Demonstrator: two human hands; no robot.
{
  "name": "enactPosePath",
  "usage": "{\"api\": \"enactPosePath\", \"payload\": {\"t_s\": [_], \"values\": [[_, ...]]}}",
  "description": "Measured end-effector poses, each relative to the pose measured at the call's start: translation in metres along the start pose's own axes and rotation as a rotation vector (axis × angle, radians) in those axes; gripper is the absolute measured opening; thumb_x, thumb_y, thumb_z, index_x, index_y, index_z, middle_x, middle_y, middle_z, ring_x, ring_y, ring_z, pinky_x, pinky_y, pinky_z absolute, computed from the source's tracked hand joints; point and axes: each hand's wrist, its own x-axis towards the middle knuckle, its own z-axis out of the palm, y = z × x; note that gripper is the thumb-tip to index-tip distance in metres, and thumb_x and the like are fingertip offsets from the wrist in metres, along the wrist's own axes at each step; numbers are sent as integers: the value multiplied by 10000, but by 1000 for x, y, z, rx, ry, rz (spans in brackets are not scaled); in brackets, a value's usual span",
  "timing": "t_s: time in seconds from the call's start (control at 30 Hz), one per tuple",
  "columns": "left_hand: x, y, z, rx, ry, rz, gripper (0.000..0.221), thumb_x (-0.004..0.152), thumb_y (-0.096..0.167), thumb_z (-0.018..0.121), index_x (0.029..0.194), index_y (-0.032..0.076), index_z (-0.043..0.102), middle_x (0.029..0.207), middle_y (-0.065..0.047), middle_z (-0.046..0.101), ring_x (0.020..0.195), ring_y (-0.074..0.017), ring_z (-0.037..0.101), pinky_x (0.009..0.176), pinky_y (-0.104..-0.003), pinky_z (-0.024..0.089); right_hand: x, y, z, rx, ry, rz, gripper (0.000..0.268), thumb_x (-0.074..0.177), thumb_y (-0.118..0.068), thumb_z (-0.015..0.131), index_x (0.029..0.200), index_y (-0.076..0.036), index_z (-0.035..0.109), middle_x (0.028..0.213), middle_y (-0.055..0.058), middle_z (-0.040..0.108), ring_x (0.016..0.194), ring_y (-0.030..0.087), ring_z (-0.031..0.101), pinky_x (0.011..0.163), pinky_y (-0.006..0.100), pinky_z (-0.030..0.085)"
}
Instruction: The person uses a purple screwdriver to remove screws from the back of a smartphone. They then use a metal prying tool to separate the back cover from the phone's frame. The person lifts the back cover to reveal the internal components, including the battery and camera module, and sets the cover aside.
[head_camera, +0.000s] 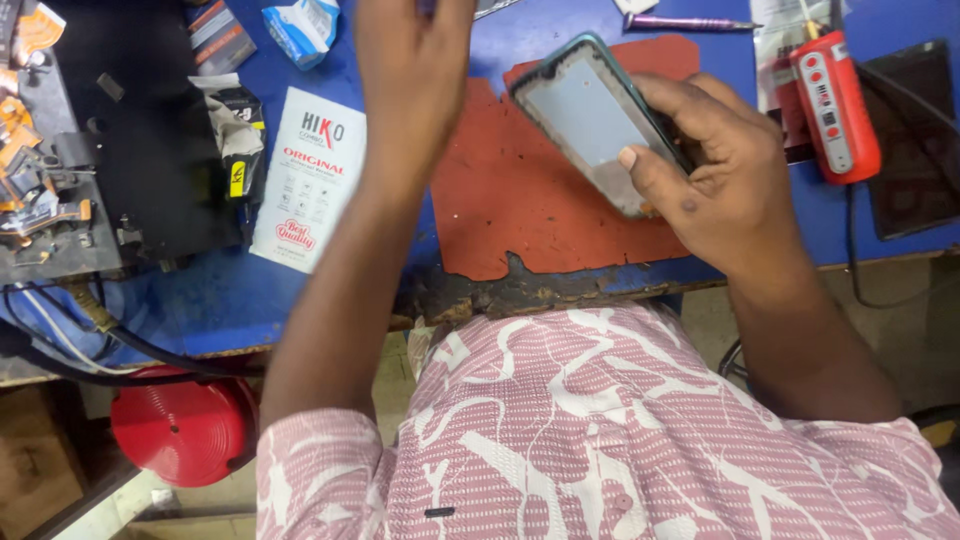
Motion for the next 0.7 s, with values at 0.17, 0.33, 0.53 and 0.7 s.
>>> {"api": "enactPosePath", "payload": {"t_s": [0.17,0.33,0.53,0.7], "values": [[-87,29,-4,-721,-205,-42,608,1075,216,709,1568,124,366,1365,-26,530,1240,-136,572,1114,-295,514,7,-21,28,-131,72,-133,431,1011,55,782,1410,-25,642,1019,115,640,865,170,654,749,276,530],[-108,21,13,-960,-97,-161,938,970,91,814,1620,166,142,1342,-94,432,1240,-210,557,1118,-376,540,8,-35,60,-203,32,-209,524,987,65,794,1448,-47,571,1154,136,709,1020,215,730,830,302,595],[-105,-1,15,-975,-3,-209,811,1002,18,795,1563,175,231,1323,-116,470,1155,-161,506,1045,-309,470,-12,-15,44,181,-85,-107,514,1034,-26,624,1492,46,401,1356,200,663,1260,306,693,1000,358,608],[-109,-3,14,-1004,-2,-252,806,1006,6,787,1540,203,217,1306,-107,471,1081,-141,490,969,-304,477,-46,16,51,218,33,-76,441,1177,-34,475,1598,0,351,1529,205,552,1254,287,725,964,296,640]]}}
